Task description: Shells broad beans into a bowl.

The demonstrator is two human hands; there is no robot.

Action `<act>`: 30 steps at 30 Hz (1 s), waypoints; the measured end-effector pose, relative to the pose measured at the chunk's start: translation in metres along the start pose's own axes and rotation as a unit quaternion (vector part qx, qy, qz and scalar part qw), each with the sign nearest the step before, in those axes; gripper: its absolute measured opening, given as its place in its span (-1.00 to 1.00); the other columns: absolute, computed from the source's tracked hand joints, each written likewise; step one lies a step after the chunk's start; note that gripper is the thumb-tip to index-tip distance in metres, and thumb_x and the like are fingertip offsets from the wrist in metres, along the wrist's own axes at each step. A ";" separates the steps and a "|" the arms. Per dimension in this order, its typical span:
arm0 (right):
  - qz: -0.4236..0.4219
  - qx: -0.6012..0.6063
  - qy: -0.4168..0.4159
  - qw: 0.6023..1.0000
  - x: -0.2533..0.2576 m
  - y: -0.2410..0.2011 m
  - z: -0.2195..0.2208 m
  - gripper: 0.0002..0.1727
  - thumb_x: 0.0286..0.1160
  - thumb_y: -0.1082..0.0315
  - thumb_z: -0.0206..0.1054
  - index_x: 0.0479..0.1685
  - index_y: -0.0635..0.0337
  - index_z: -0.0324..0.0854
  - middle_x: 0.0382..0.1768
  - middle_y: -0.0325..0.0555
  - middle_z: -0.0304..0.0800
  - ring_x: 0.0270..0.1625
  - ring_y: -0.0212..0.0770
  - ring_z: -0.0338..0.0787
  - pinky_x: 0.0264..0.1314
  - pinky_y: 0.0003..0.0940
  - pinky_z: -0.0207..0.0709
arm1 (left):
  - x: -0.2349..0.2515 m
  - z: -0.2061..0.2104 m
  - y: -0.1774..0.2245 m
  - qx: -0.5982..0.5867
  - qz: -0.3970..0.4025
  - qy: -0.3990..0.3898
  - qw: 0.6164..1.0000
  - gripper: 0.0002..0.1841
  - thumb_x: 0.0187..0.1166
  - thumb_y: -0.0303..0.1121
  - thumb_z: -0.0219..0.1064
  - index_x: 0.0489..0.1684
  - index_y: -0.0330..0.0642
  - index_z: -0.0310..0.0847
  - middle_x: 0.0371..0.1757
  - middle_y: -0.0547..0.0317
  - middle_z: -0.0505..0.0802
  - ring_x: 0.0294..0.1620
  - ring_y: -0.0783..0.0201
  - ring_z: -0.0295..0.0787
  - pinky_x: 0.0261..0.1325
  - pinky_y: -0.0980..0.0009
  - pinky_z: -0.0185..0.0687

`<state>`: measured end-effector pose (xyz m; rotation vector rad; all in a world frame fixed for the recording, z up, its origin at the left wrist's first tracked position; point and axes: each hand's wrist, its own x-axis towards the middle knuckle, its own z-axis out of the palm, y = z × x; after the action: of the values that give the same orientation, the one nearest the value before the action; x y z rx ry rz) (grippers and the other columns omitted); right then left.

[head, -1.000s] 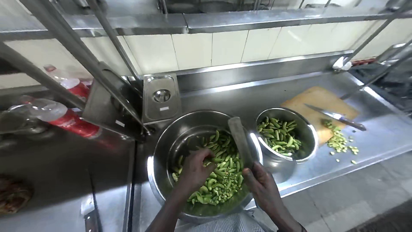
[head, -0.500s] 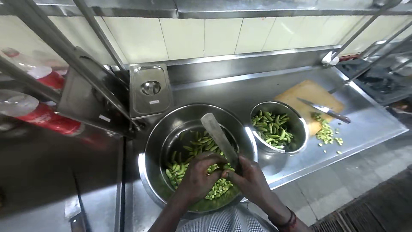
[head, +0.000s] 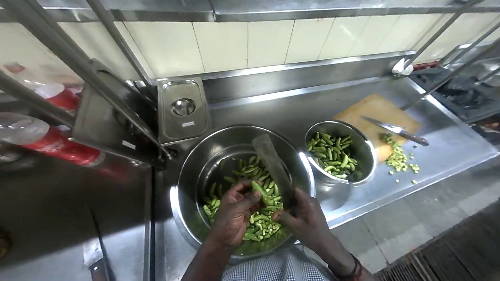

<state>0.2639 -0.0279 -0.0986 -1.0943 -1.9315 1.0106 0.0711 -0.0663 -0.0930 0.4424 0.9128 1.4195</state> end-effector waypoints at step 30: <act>0.054 -0.043 0.036 0.997 -0.005 0.006 -0.010 -0.50 0.72 -0.26 0.04 -0.19 -0.07 0.64 -0.65 -0.37 0.47 -0.69 -0.38 0.47 -0.68 -0.40 0.40 | 0.034 -0.020 -0.005 0.732 0.048 -0.109 0.671 -0.83 0.61 -0.36 0.40 0.03 -0.14 0.80 0.07 -0.06 0.82 0.11 -0.08 0.79 0.19 -0.18 0.70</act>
<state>0.2765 -0.0277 -0.1007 -1.2784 -1.8907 0.9399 0.0562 -0.0396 -0.1177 1.8232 1.7112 0.3582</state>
